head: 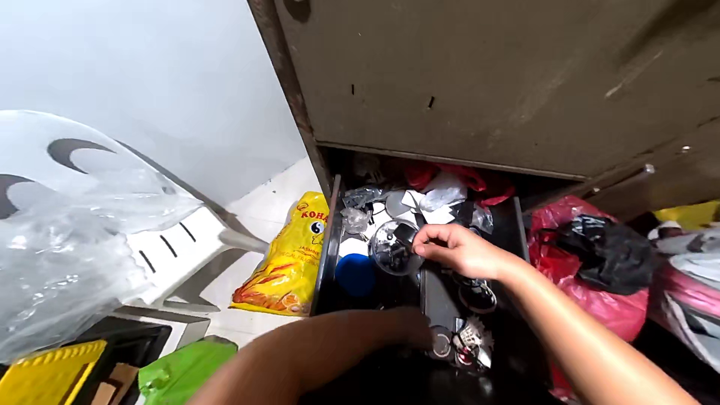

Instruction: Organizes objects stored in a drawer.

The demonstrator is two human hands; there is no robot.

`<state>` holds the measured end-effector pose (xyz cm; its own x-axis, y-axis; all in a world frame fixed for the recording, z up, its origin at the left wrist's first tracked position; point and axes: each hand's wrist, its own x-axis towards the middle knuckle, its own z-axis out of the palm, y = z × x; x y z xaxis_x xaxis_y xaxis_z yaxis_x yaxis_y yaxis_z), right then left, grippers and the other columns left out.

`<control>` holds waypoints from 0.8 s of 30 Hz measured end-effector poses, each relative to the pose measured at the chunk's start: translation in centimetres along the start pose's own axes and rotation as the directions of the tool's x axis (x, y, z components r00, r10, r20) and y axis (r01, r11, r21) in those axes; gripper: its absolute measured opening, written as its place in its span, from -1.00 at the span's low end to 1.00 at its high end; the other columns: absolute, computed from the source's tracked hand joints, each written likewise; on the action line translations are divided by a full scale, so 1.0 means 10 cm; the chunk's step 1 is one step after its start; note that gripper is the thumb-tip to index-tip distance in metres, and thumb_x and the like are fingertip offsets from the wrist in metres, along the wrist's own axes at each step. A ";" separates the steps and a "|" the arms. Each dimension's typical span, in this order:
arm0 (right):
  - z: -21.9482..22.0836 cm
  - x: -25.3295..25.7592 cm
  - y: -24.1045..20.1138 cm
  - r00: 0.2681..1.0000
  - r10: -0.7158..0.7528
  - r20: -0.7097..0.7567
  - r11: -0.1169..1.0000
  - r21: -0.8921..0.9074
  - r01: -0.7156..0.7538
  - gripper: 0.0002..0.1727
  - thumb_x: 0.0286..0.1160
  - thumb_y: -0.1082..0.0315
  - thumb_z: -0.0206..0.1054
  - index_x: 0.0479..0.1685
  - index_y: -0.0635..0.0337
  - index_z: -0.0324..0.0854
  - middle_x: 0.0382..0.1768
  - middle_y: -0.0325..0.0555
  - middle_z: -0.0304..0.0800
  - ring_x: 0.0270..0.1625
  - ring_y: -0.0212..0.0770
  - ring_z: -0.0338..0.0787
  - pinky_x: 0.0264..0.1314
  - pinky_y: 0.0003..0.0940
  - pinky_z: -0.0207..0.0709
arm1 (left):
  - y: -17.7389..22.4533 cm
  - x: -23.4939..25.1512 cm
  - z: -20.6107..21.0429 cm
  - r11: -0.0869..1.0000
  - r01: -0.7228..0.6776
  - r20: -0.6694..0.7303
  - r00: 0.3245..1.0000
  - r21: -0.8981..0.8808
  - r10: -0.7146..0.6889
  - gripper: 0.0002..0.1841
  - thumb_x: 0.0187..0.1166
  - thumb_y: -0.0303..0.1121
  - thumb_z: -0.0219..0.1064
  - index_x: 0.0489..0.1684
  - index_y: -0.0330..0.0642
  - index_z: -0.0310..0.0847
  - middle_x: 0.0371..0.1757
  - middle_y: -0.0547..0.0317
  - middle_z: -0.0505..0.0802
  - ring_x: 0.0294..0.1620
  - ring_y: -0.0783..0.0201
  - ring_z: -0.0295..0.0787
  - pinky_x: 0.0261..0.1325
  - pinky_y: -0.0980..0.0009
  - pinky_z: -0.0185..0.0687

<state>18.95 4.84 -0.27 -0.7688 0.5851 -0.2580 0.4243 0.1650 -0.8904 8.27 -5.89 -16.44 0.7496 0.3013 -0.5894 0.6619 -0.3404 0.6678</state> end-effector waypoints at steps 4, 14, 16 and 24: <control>-0.14 -0.20 0.07 0.984 0.006 -0.179 0.986 0.165 0.024 -0.86 0.59 0.38 0.22 -0.18 0.04 0.71 -0.46 -0.44 0.68 -0.51 -0.61 0.54 -0.41 -0.69 0.44 | 0.02 0.33 0.13 0.990 0.006 -0.033 0.999 -0.140 -0.010 -0.52 0.83 -0.14 0.11 0.35 -0.43 0.61 0.29 -0.43 0.74 0.34 -0.40 0.66 0.38 -0.38 0.46; -0.50 -0.84 0.53 0.981 -0.020 -0.195 0.955 0.287 0.077 -0.65 0.37 -0.14 0.48 -0.06 -0.18 0.88 -0.09 -0.42 0.91 -0.18 -0.48 0.82 -0.13 -0.56 0.71 | 0.47 -0.29 -0.34 0.992 -0.121 -0.032 0.992 -0.023 0.121 -0.60 0.82 -0.31 0.12 0.48 -0.39 0.50 0.41 -0.36 0.67 0.35 -0.36 0.67 0.35 -0.35 0.50; -0.53 -0.92 0.50 0.998 -0.034 -0.054 0.983 0.179 0.043 -0.30 0.05 -0.27 0.60 0.21 -0.09 0.78 0.15 -0.40 0.83 0.04 -0.47 0.80 0.00 -0.52 0.70 | 0.61 -0.73 -0.64 0.936 -0.176 -0.191 0.974 -0.303 0.122 -0.56 0.85 -0.33 0.07 0.53 -0.49 0.42 0.42 -0.42 0.66 0.44 -0.28 0.63 0.50 -0.24 0.41; -0.02 -0.42 -0.11 0.922 -0.063 -0.381 0.989 -0.151 0.005 -0.77 0.45 0.42 0.46 0.05 0.20 0.67 -0.31 -0.20 0.80 -0.31 -0.41 0.77 -0.19 -0.34 0.69 | 0.52 -1.63 -1.08 0.778 -0.323 -0.748 0.608 -0.539 -0.266 -0.63 0.75 -0.35 0.16 0.45 -0.23 0.55 0.40 -0.02 0.60 -0.10 0.31 0.70 -0.09 0.36 0.68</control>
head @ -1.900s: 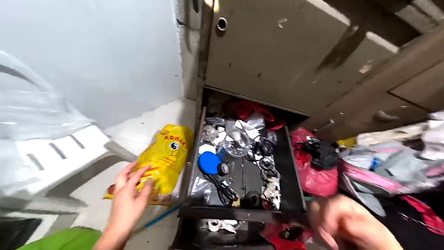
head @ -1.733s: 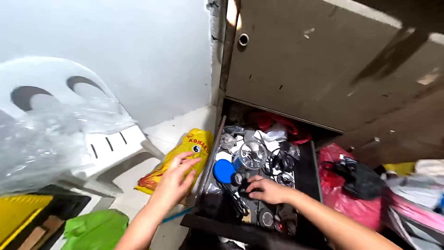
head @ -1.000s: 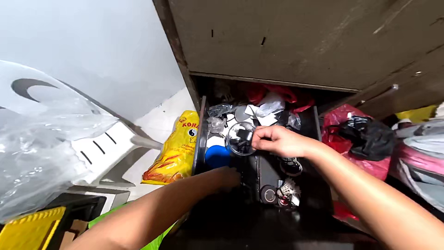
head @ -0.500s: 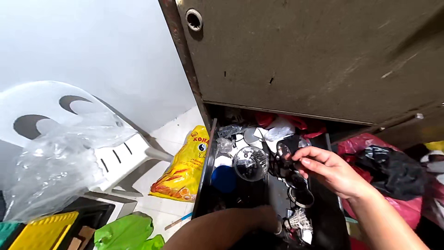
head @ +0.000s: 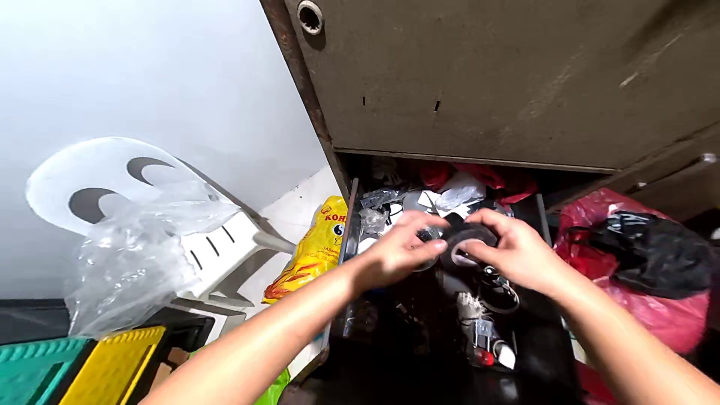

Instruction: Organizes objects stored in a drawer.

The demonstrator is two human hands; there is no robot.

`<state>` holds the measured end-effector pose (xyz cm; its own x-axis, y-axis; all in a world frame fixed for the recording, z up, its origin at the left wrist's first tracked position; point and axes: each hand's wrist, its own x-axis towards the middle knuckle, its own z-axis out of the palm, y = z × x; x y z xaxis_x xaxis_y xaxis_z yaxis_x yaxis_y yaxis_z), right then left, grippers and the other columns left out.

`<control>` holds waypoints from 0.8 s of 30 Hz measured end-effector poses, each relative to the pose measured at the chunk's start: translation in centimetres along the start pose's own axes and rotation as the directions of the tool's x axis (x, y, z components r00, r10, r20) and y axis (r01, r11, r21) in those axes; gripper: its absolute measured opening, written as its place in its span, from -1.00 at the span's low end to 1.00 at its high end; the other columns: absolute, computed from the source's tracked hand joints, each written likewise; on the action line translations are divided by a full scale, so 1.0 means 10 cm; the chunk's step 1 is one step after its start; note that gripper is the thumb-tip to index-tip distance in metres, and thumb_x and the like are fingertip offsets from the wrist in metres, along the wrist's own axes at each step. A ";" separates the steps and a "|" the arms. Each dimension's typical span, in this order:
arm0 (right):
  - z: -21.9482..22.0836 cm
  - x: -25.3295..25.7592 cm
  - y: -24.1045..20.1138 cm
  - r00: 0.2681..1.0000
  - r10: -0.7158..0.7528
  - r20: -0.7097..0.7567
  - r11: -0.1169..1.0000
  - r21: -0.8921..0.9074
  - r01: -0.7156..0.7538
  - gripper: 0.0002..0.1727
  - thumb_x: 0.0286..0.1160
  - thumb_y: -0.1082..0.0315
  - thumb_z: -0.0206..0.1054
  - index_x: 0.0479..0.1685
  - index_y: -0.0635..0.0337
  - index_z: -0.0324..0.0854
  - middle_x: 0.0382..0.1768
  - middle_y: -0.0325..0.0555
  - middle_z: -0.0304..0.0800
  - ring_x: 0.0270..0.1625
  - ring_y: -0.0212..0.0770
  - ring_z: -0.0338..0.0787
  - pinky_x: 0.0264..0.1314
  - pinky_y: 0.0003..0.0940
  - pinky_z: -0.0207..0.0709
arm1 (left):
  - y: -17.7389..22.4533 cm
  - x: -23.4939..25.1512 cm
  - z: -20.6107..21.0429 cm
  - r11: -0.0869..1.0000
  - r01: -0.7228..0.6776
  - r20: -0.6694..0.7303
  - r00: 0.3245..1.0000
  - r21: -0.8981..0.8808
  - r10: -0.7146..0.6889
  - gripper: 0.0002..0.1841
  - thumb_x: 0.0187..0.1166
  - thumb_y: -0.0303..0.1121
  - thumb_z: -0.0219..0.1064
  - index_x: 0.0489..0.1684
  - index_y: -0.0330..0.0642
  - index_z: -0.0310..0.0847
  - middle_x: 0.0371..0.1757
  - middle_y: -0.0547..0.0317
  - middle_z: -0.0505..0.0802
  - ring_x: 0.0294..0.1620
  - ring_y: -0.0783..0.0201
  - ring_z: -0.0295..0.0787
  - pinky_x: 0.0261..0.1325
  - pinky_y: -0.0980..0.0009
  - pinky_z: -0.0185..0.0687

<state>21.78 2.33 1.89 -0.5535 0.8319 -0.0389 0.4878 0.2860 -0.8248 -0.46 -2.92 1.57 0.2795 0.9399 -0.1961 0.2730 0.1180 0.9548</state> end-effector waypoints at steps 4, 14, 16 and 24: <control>0.27 0.34 -0.04 0.995 0.064 0.081 0.965 -0.261 -0.041 -0.67 0.48 0.29 0.50 0.15 0.22 0.69 -0.13 0.17 0.85 -0.05 0.18 0.85 0.01 0.32 0.62 | -0.38 -0.04 -0.25 0.901 0.158 -0.282 0.958 0.405 -0.041 -0.60 0.69 -0.36 0.32 0.46 -0.25 0.53 0.41 -0.18 0.60 -0.03 0.08 0.72 0.04 0.09 0.67; 0.87 0.53 0.12 0.872 0.087 0.481 0.675 -0.673 0.304 -0.67 0.58 0.49 0.32 0.28 0.16 0.71 0.29 0.29 0.68 0.28 0.38 0.71 0.04 0.27 0.62 | -0.74 0.08 0.01 0.692 0.250 -0.012 0.944 0.678 -0.330 -0.44 0.66 -0.22 0.40 0.60 -0.24 0.45 0.57 -0.28 0.50 0.52 -0.25 0.52 0.51 -0.13 0.47; 0.83 0.58 0.07 0.836 0.116 0.536 0.681 -0.655 0.326 -0.60 0.56 0.41 0.40 0.38 0.11 0.68 0.36 0.25 0.65 0.32 0.35 0.69 0.14 0.28 0.59 | -0.76 0.13 0.00 0.674 0.256 -0.020 0.941 0.693 -0.337 -0.44 0.67 -0.22 0.39 0.61 -0.25 0.44 0.53 -0.30 0.52 0.50 -0.26 0.53 0.49 -0.13 0.49; 0.60 0.55 0.06 0.870 -0.043 0.492 0.739 -0.570 0.359 -0.55 0.41 0.36 0.54 0.32 0.15 0.66 0.19 0.13 0.79 0.30 0.28 0.73 0.12 0.28 0.59 | -0.83 0.19 -0.01 0.659 0.216 -0.036 0.961 0.720 -0.275 -0.43 0.64 -0.18 0.41 0.56 -0.30 0.46 0.48 -0.34 0.55 0.48 -0.29 0.55 0.46 -0.16 0.51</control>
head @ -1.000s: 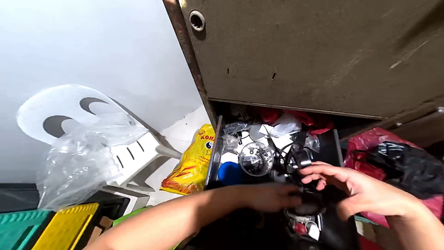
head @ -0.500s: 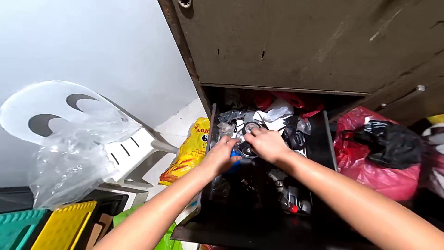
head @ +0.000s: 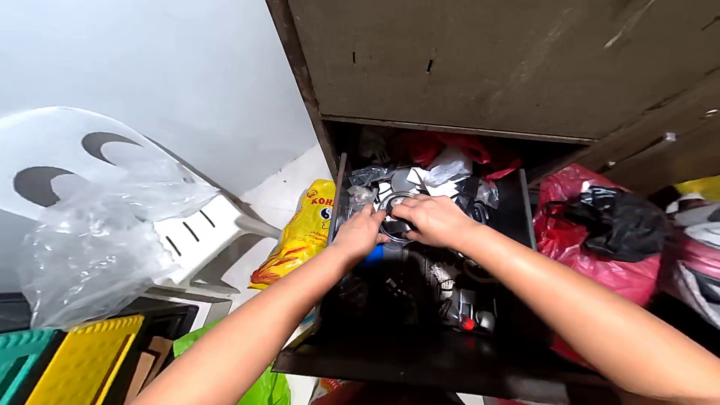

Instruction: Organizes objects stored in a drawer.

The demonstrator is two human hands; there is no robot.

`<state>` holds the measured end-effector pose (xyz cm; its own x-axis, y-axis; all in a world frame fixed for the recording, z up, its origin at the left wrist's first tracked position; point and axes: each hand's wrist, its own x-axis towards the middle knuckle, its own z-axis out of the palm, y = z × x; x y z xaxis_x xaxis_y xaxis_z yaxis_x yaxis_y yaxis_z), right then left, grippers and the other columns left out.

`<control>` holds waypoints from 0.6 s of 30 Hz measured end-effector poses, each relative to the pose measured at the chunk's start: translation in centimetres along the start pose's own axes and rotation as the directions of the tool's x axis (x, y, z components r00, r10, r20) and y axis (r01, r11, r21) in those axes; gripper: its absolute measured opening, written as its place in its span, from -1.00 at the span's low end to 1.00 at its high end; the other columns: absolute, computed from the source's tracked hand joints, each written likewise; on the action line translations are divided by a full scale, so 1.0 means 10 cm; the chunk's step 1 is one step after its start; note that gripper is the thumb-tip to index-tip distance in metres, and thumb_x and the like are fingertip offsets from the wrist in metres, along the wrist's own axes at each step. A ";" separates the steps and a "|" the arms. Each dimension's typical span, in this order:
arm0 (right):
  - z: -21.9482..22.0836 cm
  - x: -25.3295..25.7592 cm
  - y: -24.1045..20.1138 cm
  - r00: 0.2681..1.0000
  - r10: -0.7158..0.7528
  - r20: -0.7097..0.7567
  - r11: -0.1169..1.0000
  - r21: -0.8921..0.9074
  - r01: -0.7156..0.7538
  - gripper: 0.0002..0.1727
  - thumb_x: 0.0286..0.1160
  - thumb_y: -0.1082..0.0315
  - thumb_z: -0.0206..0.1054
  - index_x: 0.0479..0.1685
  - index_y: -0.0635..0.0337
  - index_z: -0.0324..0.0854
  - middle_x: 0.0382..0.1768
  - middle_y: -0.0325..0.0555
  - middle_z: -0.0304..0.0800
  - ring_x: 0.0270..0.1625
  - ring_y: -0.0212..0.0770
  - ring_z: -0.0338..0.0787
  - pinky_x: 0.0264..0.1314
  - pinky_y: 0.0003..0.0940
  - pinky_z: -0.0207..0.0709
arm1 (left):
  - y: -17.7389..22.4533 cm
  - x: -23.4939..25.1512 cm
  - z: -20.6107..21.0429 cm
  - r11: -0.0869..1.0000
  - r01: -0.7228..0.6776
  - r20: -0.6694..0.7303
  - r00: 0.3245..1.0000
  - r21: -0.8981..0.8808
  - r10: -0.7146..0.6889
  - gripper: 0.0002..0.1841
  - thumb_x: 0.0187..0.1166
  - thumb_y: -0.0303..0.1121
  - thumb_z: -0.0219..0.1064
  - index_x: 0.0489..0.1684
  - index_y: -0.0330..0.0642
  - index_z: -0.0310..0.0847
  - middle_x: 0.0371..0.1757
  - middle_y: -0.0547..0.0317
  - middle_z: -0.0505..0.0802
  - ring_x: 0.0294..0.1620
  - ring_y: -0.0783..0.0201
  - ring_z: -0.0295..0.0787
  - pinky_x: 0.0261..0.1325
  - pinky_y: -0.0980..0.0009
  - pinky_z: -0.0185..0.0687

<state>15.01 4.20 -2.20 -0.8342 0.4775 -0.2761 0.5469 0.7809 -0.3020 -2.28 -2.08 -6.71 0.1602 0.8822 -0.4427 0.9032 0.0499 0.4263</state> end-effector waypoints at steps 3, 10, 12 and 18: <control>-0.05 0.01 0.05 0.988 0.141 0.068 0.980 0.133 -0.149 -0.35 0.47 0.25 0.53 0.58 0.09 0.45 0.21 0.19 0.79 0.30 0.28 0.75 0.27 0.36 0.53 | 0.02 0.00 0.01 1.000 -0.003 0.013 1.000 -0.015 0.003 -0.38 0.65 -0.17 0.40 0.66 -0.21 0.38 0.56 -0.32 0.50 0.49 -0.28 0.55 0.46 -0.15 0.51; 0.09 0.14 0.10 0.952 0.287 0.107 0.948 0.108 -0.298 -0.50 0.58 0.27 0.42 0.50 0.09 0.56 0.39 0.14 0.70 0.50 0.23 0.62 0.38 0.33 0.49 | 0.10 -0.14 0.01 0.988 -0.055 -0.186 0.982 -0.142 0.028 -0.40 0.61 -0.36 0.42 0.58 -0.37 0.28 0.47 -0.35 0.57 0.23 -0.24 0.76 0.26 -0.13 0.66; 0.13 0.05 0.15 0.966 0.258 -0.031 0.949 0.196 -0.247 -0.58 0.67 0.24 0.34 0.44 0.16 0.62 0.37 0.15 0.71 0.48 0.23 0.64 0.39 0.30 0.50 | 0.11 -0.17 0.00 0.993 -0.009 -0.104 0.995 -0.120 -0.004 -0.57 0.66 -0.33 0.36 0.38 -0.37 0.41 0.32 -0.32 0.67 0.19 -0.23 0.76 0.23 -0.17 0.65; 0.01 -0.61 0.53 0.947 0.300 0.116 0.736 0.603 -0.308 -0.79 0.69 0.38 0.28 -0.26 0.31 0.73 -0.56 -0.17 0.69 -0.58 -0.37 0.61 -0.44 -0.37 0.54 | 0.05 -0.16 0.07 0.976 -0.085 -0.018 0.996 -0.200 0.083 -0.70 0.69 -0.26 0.35 0.03 -0.38 0.52 -0.30 -0.17 0.75 -0.17 -0.15 0.77 -0.04 -0.12 0.64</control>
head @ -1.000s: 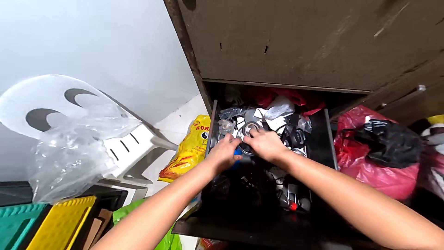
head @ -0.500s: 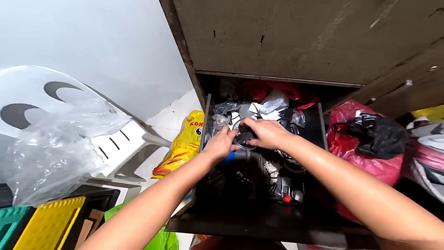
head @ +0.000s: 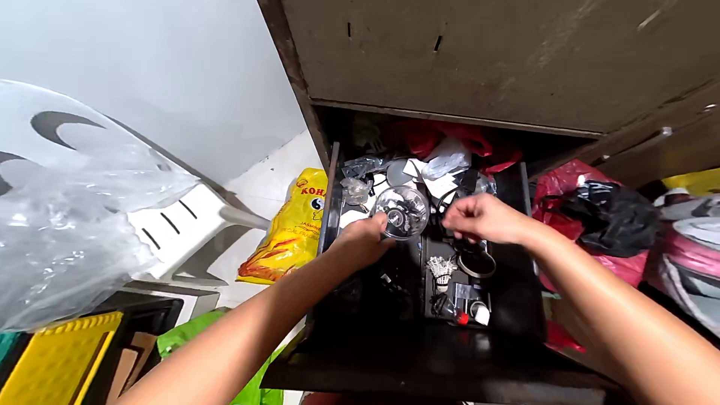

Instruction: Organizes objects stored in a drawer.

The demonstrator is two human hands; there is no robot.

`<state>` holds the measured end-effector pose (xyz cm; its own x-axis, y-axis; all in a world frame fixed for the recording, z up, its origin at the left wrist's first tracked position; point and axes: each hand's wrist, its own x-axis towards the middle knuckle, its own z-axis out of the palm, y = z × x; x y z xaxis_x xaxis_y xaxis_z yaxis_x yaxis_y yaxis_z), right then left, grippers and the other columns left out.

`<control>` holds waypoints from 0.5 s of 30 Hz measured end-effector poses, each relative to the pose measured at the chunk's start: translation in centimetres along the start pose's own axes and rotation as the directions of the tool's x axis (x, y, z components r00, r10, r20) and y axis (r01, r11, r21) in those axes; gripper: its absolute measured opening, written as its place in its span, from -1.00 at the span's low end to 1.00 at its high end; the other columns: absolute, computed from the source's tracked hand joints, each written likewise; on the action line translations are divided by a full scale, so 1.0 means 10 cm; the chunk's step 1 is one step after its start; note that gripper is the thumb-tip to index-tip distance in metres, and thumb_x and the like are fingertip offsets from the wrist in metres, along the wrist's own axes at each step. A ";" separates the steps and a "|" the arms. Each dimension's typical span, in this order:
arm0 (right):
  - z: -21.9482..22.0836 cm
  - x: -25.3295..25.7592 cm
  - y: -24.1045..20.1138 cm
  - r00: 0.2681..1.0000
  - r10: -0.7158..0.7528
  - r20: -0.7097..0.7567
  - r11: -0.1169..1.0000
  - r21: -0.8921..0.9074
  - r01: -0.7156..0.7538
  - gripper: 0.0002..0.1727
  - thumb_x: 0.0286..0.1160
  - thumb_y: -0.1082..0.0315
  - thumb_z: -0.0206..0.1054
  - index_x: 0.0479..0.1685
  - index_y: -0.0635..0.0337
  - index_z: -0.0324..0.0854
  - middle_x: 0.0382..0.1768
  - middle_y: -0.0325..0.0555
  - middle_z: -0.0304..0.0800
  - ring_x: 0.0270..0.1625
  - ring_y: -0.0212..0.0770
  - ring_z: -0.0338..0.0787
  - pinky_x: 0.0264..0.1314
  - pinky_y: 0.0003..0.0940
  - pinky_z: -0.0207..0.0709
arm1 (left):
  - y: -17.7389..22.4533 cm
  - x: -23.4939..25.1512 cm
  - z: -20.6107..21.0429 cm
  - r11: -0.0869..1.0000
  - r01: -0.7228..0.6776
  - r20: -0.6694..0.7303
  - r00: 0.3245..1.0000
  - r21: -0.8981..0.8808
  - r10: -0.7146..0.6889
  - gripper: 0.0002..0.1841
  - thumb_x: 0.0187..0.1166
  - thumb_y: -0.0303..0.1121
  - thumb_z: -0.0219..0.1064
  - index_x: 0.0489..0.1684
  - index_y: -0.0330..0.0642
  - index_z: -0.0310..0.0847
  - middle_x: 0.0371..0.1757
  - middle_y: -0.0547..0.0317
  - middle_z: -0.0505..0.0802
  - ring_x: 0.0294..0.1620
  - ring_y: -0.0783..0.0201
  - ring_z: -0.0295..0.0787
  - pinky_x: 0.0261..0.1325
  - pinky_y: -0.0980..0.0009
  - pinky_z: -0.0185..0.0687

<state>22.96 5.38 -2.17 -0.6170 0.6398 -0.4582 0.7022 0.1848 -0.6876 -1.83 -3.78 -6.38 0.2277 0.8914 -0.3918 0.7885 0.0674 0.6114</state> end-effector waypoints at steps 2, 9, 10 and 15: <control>0.05 -0.14 0.29 0.909 0.264 0.323 0.964 -0.046 -0.263 -0.82 0.70 0.48 0.23 -0.06 0.38 0.75 -0.40 0.02 0.82 -0.53 -0.25 0.72 -0.38 -0.28 0.66 | -0.05 0.03 0.05 0.996 -0.076 -0.053 0.996 -0.049 0.073 -0.77 0.65 -0.37 0.34 0.03 -0.36 0.51 -0.31 -0.13 0.76 -0.18 -0.10 0.79 -0.06 -0.09 0.67; 1.05 -0.20 0.91 0.570 0.672 0.472 0.633 -0.766 -0.113 -0.59 0.63 0.42 0.30 0.30 0.61 0.55 0.40 0.60 0.55 0.51 0.52 0.53 0.47 0.47 0.36 | -0.09 0.02 -0.08 0.985 -0.120 0.116 0.988 0.123 0.106 -0.70 0.67 -0.19 0.36 -0.26 -0.31 0.68 -0.39 -0.07 0.77 -0.24 -0.06 0.78 -0.10 -0.07 0.64; 1.15 -0.22 0.96 0.565 0.687 0.457 0.616 -0.779 -0.120 -0.55 0.65 0.36 0.31 0.31 0.63 0.54 0.41 0.59 0.54 0.51 0.51 0.54 0.47 0.46 0.38 | -0.07 0.01 -0.12 0.980 -0.135 0.235 0.967 0.145 0.099 -0.65 0.71 -0.14 0.32 -0.20 -0.33 0.72 -0.31 -0.09 0.79 -0.16 -0.06 0.77 0.02 -0.08 0.63; 1.41 -0.34 0.90 0.510 0.789 0.342 0.550 -0.762 -0.341 -0.43 0.71 0.18 0.29 0.39 0.60 0.48 0.48 0.50 0.52 0.55 0.41 0.54 0.49 0.31 0.44 | -0.11 -0.04 -0.08 0.965 -0.135 0.502 0.865 0.224 0.005 -0.60 0.80 -0.14 0.19 0.13 -0.37 0.68 0.09 -0.23 0.80 0.23 -0.17 0.72 0.35 -0.16 0.51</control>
<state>26.38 -5.68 -14.72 0.1180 0.2168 -0.9691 0.8675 0.4525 0.2069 -3.22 -3.81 -6.32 0.4877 0.5461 -0.6811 0.8580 -0.1558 0.4894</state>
